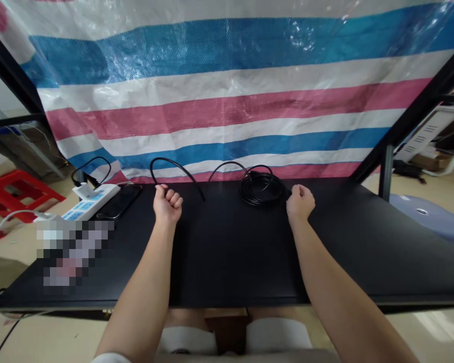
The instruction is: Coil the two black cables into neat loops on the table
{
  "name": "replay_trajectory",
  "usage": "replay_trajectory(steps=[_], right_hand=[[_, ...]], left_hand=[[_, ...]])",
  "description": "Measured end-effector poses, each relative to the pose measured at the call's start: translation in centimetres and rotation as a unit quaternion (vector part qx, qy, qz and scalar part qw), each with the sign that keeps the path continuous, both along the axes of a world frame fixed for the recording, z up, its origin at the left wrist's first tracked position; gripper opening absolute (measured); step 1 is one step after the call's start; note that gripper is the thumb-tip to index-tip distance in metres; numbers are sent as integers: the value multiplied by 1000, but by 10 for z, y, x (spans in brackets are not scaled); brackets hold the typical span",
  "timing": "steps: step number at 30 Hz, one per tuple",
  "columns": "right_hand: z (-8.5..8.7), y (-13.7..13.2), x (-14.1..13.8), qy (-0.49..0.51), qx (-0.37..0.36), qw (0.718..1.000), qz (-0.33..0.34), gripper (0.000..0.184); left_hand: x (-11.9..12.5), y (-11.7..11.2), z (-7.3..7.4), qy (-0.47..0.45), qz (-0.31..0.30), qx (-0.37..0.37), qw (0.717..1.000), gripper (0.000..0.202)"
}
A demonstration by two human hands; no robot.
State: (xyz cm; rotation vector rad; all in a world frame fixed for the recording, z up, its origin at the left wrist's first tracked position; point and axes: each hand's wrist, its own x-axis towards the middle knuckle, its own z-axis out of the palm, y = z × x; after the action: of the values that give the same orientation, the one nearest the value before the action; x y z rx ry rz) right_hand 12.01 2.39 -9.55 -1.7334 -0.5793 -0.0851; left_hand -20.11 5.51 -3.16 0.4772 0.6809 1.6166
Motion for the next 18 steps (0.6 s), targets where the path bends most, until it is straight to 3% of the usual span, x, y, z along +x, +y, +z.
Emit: replay_trajectory(steps=[6,9,13,18], right_hand=[[-2,0,-6,-37,-159,984,71,36],[1,-5,-11,-59,-174,979,86,27],[8,-12,-14,-51,-113,988,91,11],[17,-10,-19,66,89,987,120,8]], left_hand=[[-22,5,-3,-56,18,-14,998,40],[-25,8,-6,-51,21,-18,998,40],[-26,11,-6,-49,60,-33,996,40],[-25,13,-6,-42,106,-84,990,37]])
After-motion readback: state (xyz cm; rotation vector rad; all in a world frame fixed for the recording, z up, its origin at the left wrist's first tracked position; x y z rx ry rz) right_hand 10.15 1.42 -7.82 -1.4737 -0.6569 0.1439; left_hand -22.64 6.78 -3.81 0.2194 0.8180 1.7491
